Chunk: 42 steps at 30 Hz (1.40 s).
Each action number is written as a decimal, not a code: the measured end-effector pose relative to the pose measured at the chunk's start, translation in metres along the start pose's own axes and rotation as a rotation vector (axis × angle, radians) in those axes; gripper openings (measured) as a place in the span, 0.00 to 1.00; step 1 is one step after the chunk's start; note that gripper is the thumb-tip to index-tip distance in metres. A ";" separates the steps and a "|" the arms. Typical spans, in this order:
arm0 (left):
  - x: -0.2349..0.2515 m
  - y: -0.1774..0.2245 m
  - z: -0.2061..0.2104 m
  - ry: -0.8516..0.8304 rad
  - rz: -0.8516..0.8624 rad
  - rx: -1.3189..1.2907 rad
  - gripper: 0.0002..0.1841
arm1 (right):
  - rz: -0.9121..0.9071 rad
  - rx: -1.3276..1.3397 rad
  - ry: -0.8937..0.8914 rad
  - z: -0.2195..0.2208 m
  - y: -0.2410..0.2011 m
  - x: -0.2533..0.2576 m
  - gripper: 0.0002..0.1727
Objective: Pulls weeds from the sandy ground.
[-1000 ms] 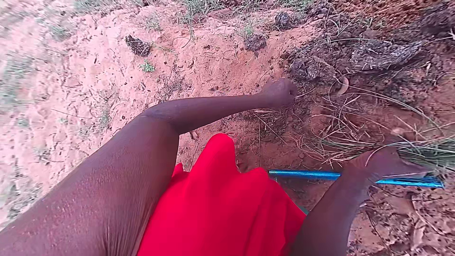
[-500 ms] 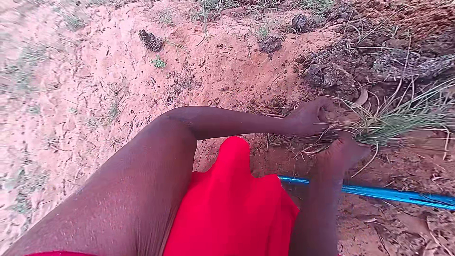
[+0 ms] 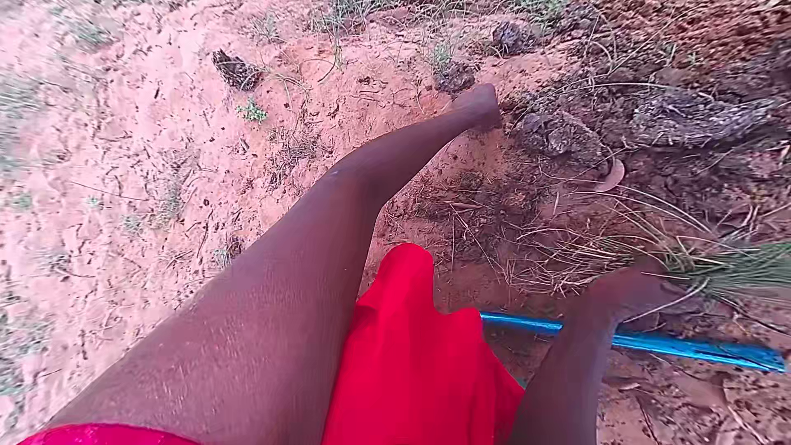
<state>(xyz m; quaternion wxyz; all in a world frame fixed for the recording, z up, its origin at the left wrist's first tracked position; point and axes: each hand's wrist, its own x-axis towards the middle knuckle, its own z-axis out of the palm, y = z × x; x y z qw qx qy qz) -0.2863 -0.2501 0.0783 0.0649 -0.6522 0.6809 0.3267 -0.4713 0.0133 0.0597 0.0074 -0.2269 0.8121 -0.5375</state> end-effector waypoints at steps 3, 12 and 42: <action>0.025 0.000 -0.015 -0.027 -0.060 -0.082 0.06 | -0.001 0.033 0.031 0.004 0.003 0.000 0.26; 0.017 0.006 -0.021 -0.007 0.061 0.092 0.19 | -0.054 0.198 0.133 0.016 0.015 0.005 0.26; 0.003 -0.105 0.001 0.618 0.160 -0.421 0.16 | -0.020 0.438 0.085 0.017 0.015 -0.001 0.23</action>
